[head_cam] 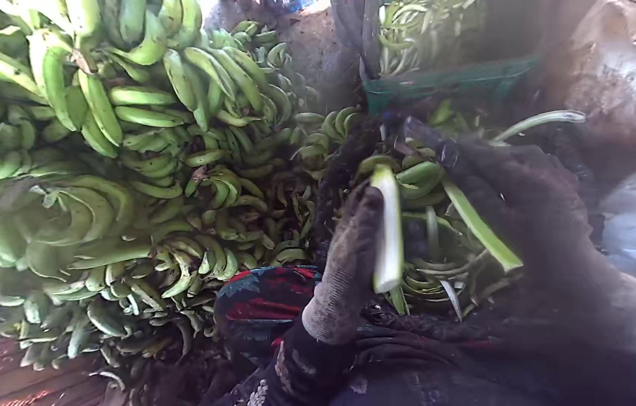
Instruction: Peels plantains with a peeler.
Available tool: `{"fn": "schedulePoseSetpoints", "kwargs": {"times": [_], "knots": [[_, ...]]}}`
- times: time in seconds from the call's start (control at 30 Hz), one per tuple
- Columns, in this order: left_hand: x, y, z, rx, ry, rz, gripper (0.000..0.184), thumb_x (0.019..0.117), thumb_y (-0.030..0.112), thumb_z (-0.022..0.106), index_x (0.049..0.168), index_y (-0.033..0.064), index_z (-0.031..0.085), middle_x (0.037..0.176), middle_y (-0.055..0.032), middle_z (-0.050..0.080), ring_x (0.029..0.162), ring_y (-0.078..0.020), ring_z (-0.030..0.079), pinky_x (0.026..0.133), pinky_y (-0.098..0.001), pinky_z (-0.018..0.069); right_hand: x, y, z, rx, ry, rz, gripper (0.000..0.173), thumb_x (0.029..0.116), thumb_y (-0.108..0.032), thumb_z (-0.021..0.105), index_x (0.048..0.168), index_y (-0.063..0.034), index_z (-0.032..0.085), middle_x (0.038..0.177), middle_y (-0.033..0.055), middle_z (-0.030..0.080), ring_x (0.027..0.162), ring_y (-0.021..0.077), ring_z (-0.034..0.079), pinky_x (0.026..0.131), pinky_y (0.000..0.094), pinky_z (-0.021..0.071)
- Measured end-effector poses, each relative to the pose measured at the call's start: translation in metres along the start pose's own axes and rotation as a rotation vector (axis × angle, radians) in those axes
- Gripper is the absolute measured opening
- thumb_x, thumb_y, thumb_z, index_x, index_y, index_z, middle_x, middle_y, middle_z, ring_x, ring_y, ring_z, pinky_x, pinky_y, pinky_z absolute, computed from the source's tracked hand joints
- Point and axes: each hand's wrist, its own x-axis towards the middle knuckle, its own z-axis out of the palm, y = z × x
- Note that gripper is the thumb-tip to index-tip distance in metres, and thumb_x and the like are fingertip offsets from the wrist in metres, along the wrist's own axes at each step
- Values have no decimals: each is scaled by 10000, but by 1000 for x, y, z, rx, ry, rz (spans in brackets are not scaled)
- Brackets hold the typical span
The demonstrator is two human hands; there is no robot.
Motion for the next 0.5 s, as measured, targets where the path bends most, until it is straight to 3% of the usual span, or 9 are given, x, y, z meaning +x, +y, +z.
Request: {"fn": "schedulePoseSetpoints", "kwargs": {"times": [0.07, 0.13, 0.17, 0.2, 0.23, 0.3, 0.33, 0.43, 0.5], "knots": [[21, -20, -18, -172, -7, 329, 408, 1054, 444, 466, 1376, 200, 518, 1061, -12, 684, 878, -116, 684, 758, -323, 602, -18, -9, -3, 146, -66, -33, 462, 1030, -371, 492, 1474, -271, 571, 1187, 129, 665, 1071, 318, 626, 861, 582, 498], [70, -52, -56, -199, -415, 830, 462, 1122, 343, 288, 1513, 97, 313, 1333, -114, 574, 1148, -188, 623, 910, -379, 575, -38, -19, 6, 286, -56, -103, 419, 1028, -386, 538, 1429, -294, 618, 1163, 47, 690, 1041, 201, 641, 871, 501, 524], [62, -40, -43, -202, -317, 762, 417, 1126, 341, 261, 1455, 124, 397, 1249, -68, 624, 1071, -141, 650, 853, -331, 587, -42, -22, 12, 306, -10, -127, 403, 1017, -363, 560, 1401, -279, 647, 1122, 60, 700, 1008, 209, 645, 851, 511, 510], [34, -14, -10, -147, -32, 489, 357, 1112, 401, 280, 1269, 207, 536, 1002, 40, 671, 845, -41, 659, 697, -237, 577, -40, -21, 17, 280, 34, -140, 402, 1015, -350, 567, 1398, -264, 649, 1115, 92, 698, 991, 243, 651, 832, 530, 511], [17, 1, 4, 14, -21, 288, 351, 1086, 449, 303, 1260, 234, 519, 940, 72, 618, 781, -4, 608, 670, -196, 539, -32, -16, 18, 211, 62, -136, 418, 1013, -340, 569, 1417, -247, 630, 1133, 141, 687, 994, 305, 650, 819, 565, 506], [2, 1, 8, 179, -166, -2, 535, 1024, 574, 429, 1368, 174, 520, 893, -25, 655, 712, -91, 649, 630, -259, 577, -9, -1, 11, 15, 19, -58, 462, 1023, -337, 557, 1477, -249, 568, 1158, 230, 663, 1021, 444, 633, 803, 643, 471], [0, -2, 7, 160, -221, -88, 549, 1009, 524, 482, 1389, 129, 505, 883, -73, 673, 701, -139, 675, 625, -297, 603, -1, 6, 7, -59, -34, 2, 453, 1035, -365, 549, 1477, -266, 564, 1153, 243, 662, 1023, 474, 635, 785, 668, 468], [6, 1, 0, 104, -96, 18, 459, 1033, 455, 470, 1334, 119, 553, 918, -51, 680, 739, -125, 668, 664, -306, 592, -11, 7, 3, 22, -72, 55, 389, 1035, -399, 506, 1354, -243, 667, 1155, 164, 703, 1044, 383, 674, 833, 664, 511], [18, 9, 4, -3, 114, 228, 401, 1062, 493, 398, 1228, 183, 590, 956, 16, 658, 803, -70, 654, 704, -279, 582, -37, -8, 8, 174, -19, -41, 422, 1024, -383, 531, 1406, -242, 641, 1165, 144, 686, 1020, 324, 654, 834, 615, 503]]}}
